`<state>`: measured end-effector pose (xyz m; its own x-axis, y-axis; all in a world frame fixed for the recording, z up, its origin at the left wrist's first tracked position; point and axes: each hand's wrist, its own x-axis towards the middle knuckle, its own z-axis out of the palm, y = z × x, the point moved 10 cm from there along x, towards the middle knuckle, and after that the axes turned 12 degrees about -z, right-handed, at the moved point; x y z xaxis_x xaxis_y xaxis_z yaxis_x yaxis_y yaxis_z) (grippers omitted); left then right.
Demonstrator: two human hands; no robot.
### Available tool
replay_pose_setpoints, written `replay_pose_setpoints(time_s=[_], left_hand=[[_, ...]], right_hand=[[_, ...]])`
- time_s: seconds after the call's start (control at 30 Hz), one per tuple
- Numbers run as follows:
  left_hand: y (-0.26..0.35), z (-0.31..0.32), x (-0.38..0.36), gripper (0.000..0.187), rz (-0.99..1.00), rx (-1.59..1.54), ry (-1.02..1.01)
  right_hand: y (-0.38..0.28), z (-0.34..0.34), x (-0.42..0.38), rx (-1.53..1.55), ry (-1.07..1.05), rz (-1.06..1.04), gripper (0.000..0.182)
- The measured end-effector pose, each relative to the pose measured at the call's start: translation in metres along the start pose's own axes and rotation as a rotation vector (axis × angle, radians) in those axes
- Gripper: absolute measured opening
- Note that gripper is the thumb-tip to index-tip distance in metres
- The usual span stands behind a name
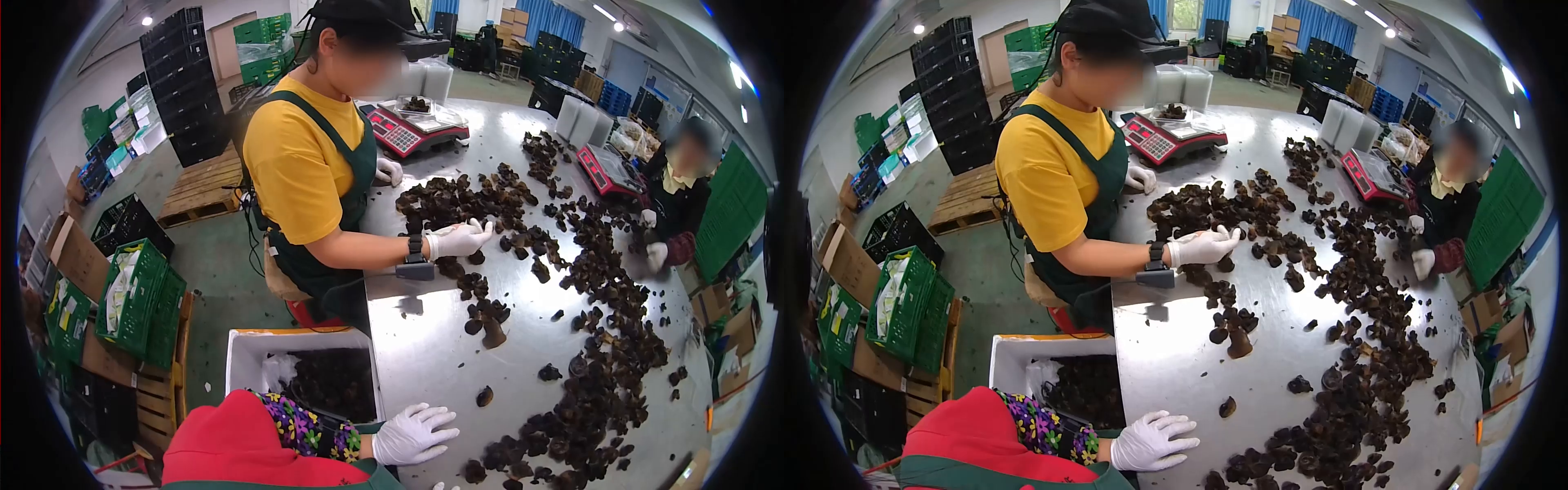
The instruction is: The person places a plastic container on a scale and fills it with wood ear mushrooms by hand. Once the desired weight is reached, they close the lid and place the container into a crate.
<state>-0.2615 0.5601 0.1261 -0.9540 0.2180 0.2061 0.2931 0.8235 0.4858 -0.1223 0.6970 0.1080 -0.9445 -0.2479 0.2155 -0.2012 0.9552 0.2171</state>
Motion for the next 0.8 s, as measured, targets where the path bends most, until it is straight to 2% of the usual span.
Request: replay_pose_setpoints(time_s=[0.07,0.1,0.2,0.27,0.33,0.43,0.63,0.67,0.73,0.8], left_hand=[[0.0,0.0,0.0,0.037,0.002,0.003,0.0],[0.001,-0.001,0.0,0.037,0.005,0.007,0.001],[0.001,-0.008,0.002,0.037,0.005,0.022,0.0],[0.01,-0.006,0.003,0.037,0.068,0.01,-0.041],[0.007,-0.015,0.008,0.032,0.012,0.061,0.043],[0.012,-0.014,0.01,0.033,0.021,0.056,0.023],[0.006,-0.013,0.008,0.032,-0.029,0.065,0.033],[0.007,-0.014,0.007,0.03,-0.014,0.053,0.037],[0.005,-0.018,0.008,0.029,-0.04,0.046,0.067],[0.008,-0.02,0.008,0.025,0.004,0.015,0.076]], right_hand=[[-0.002,0.008,-0.006,0.011,-0.04,0.004,0.045],[-0.004,0.022,-0.009,0.014,-0.157,-0.025,0.045],[-0.005,0.029,-0.015,0.046,-0.203,0.002,0.052],[-0.005,0.024,-0.009,0.088,-0.136,0.011,0.054],[-0.009,0.02,-0.007,0.119,-0.078,-0.009,0.056],[-0.013,0.018,-0.009,0.147,-0.036,-0.024,0.059],[-0.012,0.026,-0.021,0.135,-0.104,-0.061,0.07],[-0.016,0.025,-0.02,0.139,-0.101,-0.099,0.07],[-0.009,0.022,-0.017,0.183,-0.045,-0.012,0.068],[-0.007,0.022,-0.014,0.159,-0.043,-0.089,0.064]])
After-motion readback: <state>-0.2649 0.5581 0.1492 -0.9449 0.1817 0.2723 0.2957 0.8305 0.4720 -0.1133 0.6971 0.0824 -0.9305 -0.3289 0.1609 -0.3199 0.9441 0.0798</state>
